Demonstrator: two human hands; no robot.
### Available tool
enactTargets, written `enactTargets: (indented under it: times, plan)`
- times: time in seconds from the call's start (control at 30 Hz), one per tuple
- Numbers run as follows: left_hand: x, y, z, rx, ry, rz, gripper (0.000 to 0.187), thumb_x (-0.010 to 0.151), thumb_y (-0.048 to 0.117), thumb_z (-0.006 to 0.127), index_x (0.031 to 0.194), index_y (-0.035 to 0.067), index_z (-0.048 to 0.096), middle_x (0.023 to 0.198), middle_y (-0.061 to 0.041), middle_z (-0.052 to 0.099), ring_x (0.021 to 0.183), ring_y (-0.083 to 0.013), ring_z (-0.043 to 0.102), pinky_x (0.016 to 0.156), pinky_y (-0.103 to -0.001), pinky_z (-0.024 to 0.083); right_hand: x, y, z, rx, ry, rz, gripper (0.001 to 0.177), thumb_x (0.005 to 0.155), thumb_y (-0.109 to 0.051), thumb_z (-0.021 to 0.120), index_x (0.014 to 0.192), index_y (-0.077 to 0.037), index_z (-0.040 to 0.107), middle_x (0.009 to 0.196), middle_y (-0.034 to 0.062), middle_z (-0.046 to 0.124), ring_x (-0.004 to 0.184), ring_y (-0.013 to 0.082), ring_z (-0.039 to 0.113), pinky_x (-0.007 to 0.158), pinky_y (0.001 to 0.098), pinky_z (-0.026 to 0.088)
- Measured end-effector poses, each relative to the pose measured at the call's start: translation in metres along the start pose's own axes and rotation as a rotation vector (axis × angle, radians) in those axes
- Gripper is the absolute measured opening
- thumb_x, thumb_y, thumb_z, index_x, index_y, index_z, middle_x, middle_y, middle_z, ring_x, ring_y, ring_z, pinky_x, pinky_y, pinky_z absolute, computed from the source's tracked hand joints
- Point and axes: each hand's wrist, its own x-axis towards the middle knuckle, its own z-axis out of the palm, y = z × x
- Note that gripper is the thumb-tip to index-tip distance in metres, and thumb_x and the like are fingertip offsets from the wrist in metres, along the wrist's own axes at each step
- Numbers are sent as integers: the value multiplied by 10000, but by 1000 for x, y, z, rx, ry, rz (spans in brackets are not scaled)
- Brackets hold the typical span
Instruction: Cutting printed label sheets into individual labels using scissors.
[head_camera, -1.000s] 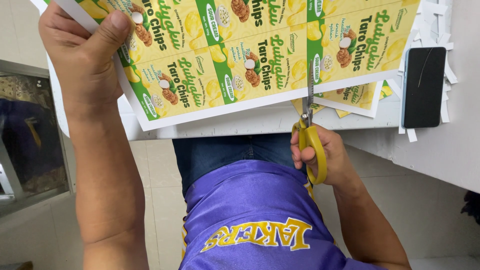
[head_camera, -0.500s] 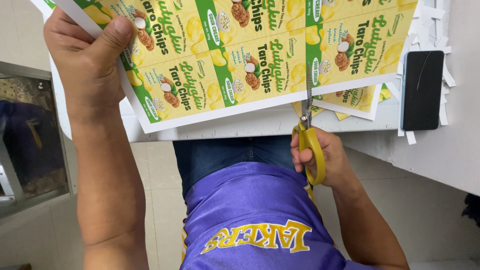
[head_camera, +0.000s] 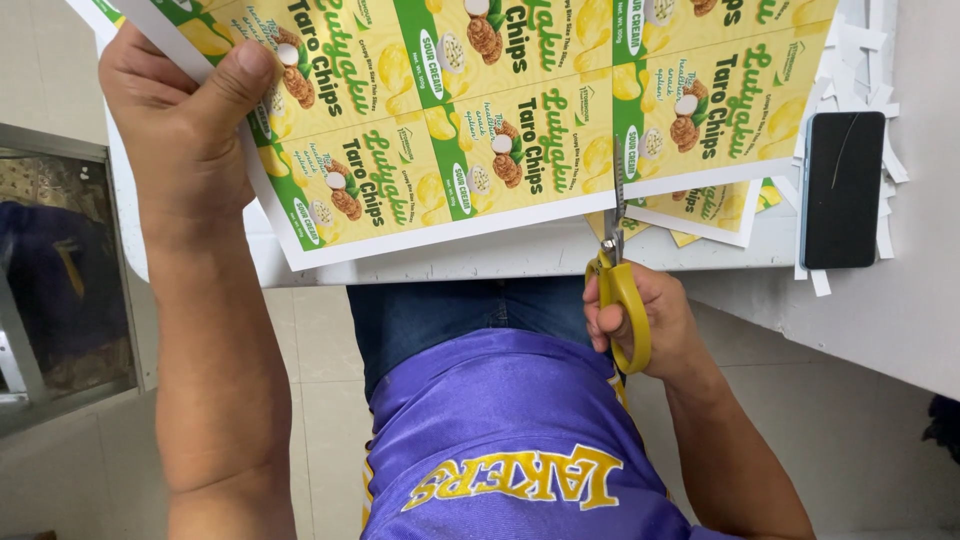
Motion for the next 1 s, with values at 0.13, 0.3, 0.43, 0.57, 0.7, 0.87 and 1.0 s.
enactTargets:
  times: [0.13, 0.3, 0.43, 0.57, 0.7, 0.87, 1.0]
  plan:
    - [1, 2, 3, -7, 14, -25, 240, 984, 180, 841, 1120, 54, 688, 1082, -75, 749, 1018, -182, 746, 943, -325, 655, 0, 1, -1, 4, -12, -8, 459, 897, -460, 775, 1020, -48, 615, 767, 36, 587, 536, 126, 597, 488, 230, 517]
    - [0, 0, 0, -2, -12, 4, 257, 1002, 185, 826, 1160, 51, 674, 1140, -73, 740, 1062, -188, 733, 953, -333, 645, 0, 1, -1, 31, -17, 9, 443, 891, -431, 788, 1016, -43, 616, 777, 46, 585, 542, 125, 594, 488, 226, 530]
    - [0, 0, 1, 9, 13, -9, 246, 988, 188, 826, 1133, 58, 676, 1114, -76, 747, 1030, -176, 730, 946, -320, 636, -1, 2, -2, 17, -22, -3, 439, 901, -435, 778, 1021, -46, 616, 784, 50, 587, 530, 132, 606, 475, 230, 504]
    - [-5, 0, -4, -73, -77, 26, 288, 1097, 218, 728, 1324, 88, 608, 1334, -53, 683, 1253, -217, 676, 1117, -394, 608, -3, -1, 3, 7, -9, -16, 460, 893, -461, 778, 1017, -48, 618, 769, 35, 587, 529, 128, 598, 476, 237, 520]
    - [-1, 3, -8, -43, -115, -17, 415, 1037, 162, 757, 1365, 64, 522, 1327, -159, 661, 1217, -289, 686, 1055, -428, 647, -1, -5, 5, 54, 1, 10, 445, 892, -428, 793, 1025, -39, 620, 781, 57, 591, 535, 133, 607, 486, 237, 528]
    - [0, -4, -5, -27, -87, 34, 385, 1010, 109, 793, 1327, 72, 577, 1322, -100, 680, 1231, -242, 689, 1082, -393, 637, -6, -1, -1, 62, 27, 43, 430, 891, -405, 798, 1012, -27, 632, 799, 58, 601, 544, 131, 606, 481, 234, 544]
    - [2, 0, -5, -13, -83, 13, 372, 1014, 111, 788, 1310, 44, 574, 1248, -130, 688, 1147, -259, 716, 1014, -387, 662, -4, 0, 2, 62, -10, 23, 501, 890, -498, 781, 1036, -44, 626, 775, 40, 649, 565, 116, 632, 516, 219, 541]
